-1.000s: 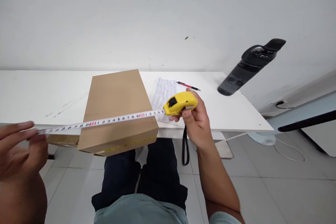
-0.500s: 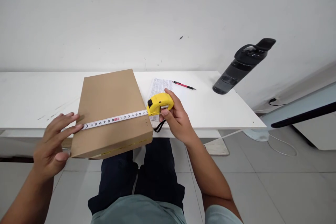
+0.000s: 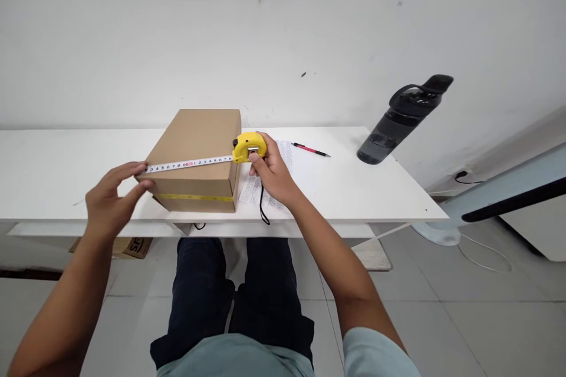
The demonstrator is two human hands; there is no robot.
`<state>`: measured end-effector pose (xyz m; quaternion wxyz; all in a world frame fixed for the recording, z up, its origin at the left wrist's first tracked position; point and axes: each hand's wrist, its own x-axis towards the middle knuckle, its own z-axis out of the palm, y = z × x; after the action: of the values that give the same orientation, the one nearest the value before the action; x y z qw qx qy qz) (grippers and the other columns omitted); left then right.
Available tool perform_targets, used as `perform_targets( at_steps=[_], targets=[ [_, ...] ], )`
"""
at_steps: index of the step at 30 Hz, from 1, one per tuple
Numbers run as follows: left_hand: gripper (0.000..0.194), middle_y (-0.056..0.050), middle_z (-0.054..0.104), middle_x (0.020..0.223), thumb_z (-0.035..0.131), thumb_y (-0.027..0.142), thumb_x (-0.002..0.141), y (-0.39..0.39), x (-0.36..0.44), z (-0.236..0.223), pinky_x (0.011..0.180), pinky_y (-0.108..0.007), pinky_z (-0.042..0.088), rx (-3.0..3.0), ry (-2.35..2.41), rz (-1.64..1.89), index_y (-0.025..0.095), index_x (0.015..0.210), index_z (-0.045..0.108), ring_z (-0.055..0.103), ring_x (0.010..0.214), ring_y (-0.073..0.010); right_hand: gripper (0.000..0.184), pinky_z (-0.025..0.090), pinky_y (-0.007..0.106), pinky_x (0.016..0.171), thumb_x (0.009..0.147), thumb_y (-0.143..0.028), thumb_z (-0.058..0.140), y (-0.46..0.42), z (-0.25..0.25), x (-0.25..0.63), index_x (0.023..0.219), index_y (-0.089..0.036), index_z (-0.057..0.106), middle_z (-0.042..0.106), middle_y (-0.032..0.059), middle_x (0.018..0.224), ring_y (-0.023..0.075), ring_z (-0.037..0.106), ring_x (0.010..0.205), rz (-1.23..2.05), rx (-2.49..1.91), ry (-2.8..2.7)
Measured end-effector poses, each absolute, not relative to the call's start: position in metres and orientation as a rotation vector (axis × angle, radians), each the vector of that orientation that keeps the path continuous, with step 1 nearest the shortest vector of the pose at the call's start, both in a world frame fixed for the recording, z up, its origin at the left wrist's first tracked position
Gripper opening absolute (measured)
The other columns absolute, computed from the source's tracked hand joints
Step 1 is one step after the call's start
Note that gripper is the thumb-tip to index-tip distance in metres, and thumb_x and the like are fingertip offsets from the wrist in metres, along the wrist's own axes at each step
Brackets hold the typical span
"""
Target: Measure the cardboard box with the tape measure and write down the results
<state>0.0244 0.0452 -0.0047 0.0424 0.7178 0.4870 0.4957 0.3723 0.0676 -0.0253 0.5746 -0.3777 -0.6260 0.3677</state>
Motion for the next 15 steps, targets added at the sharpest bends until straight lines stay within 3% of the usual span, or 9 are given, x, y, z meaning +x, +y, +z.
perform_targets(
  at_steps=[4,8,9,11,13,15],
  targets=[
    [0.022,0.002,0.079,0.098,0.076,0.045,0.084,0.083,0.008,0.027,0.100,-0.050,0.061,1.875,1.422,1.602,0.026,0.094,0.075,0.074,0.103,-0.0255,0.067,0.054,0.028,0.060,0.088,-0.069,0.061,0.099,-0.012,0.357,0.139,-0.029,0.043,0.062,0.0021,0.103,0.0113,0.062,0.065,0.925,-0.834,-1.416],
    [0.018,0.006,0.077,0.098,0.078,0.036,0.083,0.040,0.023,0.052,0.099,-0.060,0.057,1.966,1.373,1.891,0.025,0.097,0.075,0.073,0.105,-0.0296,0.062,0.056,0.030,0.063,0.088,-0.069,0.062,0.072,0.000,0.359,0.132,-0.028,0.047,0.063,0.0014,0.099,0.0121,0.063,0.067,0.914,-0.793,-1.365],
    [0.026,0.005,0.077,0.105,0.080,0.032,0.083,0.021,0.034,0.050,0.099,-0.061,0.056,2.022,1.312,1.914,0.027,0.107,0.073,0.073,0.107,-0.0287,0.060,0.057,0.030,0.064,0.089,-0.068,0.062,0.055,-0.002,0.361,0.132,-0.028,0.047,0.063,0.0009,0.097,0.0124,0.063,0.066,0.909,-0.776,-1.360],
    [0.057,0.005,0.076,0.105,0.087,0.025,0.075,-0.016,0.063,0.035,0.100,-0.059,0.058,2.056,1.182,2.001,0.038,0.127,0.065,0.077,0.090,-0.0239,0.059,0.058,0.032,0.062,0.090,-0.067,0.063,0.016,-0.014,0.363,0.130,-0.028,0.046,0.062,0.0003,0.092,0.0130,0.062,0.062,0.917,-0.748,-1.370],
    [0.073,0.003,0.077,0.100,0.088,0.035,0.076,-0.042,0.096,0.009,0.097,-0.057,0.061,2.051,1.060,1.834,0.043,0.140,0.053,0.078,0.081,-0.0230,0.058,0.058,0.033,0.058,0.088,-0.068,0.065,-0.023,-0.032,0.363,0.127,-0.028,0.048,0.063,0.0024,0.094,0.0140,0.061,0.061,0.954,-0.746,-1.404],
    [0.077,0.003,0.076,0.085,0.084,0.049,0.078,-0.055,0.127,-0.020,0.098,-0.056,0.061,1.943,0.984,1.708,0.042,0.145,0.047,0.076,0.077,-0.0229,0.054,0.056,0.031,0.056,0.086,-0.063,0.070,-0.056,-0.053,0.361,0.122,-0.031,0.048,0.065,0.0032,0.096,0.0142,0.061,0.062,1.030,-0.770,-1.407]
  ],
)
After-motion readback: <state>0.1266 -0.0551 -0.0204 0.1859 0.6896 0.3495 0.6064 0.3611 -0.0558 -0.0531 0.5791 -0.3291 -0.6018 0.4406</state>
